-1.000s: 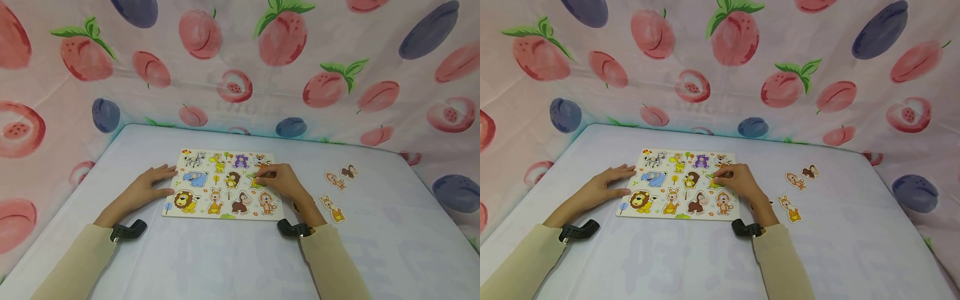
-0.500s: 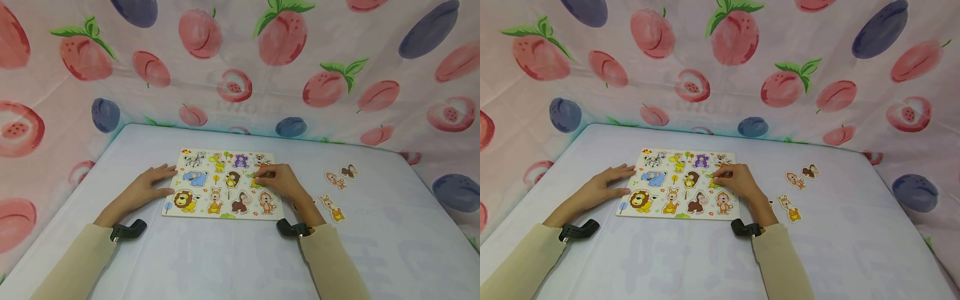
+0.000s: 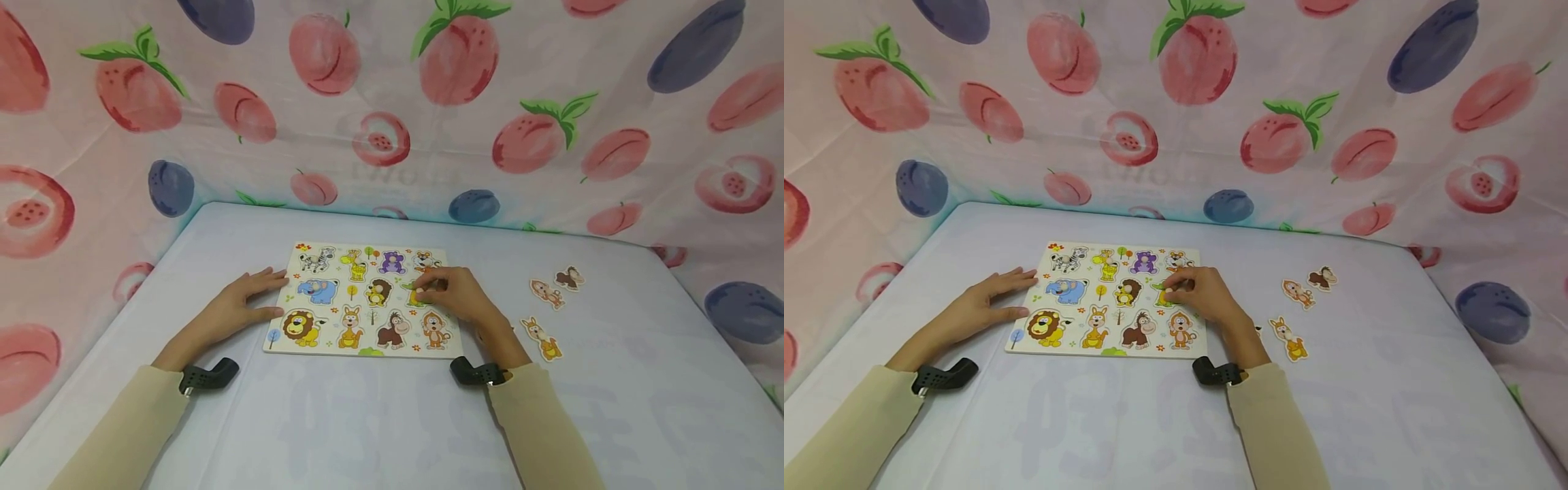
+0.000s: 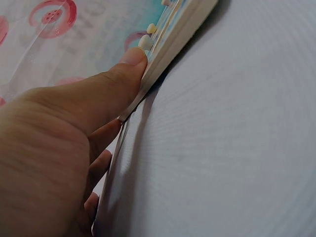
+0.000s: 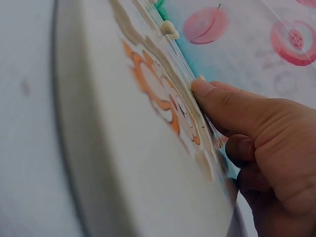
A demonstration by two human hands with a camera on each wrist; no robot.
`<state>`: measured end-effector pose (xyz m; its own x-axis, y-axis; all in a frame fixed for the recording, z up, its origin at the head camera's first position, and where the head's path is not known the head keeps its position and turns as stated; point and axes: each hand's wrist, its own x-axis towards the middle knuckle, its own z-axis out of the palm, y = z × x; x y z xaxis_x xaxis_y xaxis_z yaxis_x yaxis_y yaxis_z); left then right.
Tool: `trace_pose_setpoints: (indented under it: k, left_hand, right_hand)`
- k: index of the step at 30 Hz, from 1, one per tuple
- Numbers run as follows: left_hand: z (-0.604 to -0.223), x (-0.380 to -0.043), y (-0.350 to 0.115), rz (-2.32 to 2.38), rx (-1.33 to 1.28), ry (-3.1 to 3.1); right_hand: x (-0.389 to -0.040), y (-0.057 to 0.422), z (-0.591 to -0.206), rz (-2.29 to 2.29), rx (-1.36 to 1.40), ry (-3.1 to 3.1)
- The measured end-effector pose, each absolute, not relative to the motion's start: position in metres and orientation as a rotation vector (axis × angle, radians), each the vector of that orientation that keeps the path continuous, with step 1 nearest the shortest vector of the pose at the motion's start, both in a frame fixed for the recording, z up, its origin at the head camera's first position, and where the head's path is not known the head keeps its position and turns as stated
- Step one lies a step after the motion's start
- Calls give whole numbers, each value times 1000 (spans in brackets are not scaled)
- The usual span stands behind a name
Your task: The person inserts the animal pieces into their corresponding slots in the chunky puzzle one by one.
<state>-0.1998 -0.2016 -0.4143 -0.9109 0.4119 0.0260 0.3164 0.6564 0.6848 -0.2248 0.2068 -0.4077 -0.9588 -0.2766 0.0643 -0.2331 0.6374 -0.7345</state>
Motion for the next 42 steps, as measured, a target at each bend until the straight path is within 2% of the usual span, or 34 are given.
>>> trace_pose_setpoints:
  k: [18, 27, 35, 42]
  left_hand:
    - [-417, -201, -205, 1099, 623, 2749]
    - [-416, -202, -204, 1086, 691, 2765]
    - [-415, -202, -204, 1105, 713, 2767]
    - [-416, -202, -203, 1109, 693, 2761]
  right_hand:
    - [-228, 213, -401, -1134, -604, 2664]
    - [-227, 224, -388, -1214, -597, 2643]
    - [-205, 249, -372, -1207, -527, 2749]
    - [-185, 274, -377, -1226, -464, 2828]
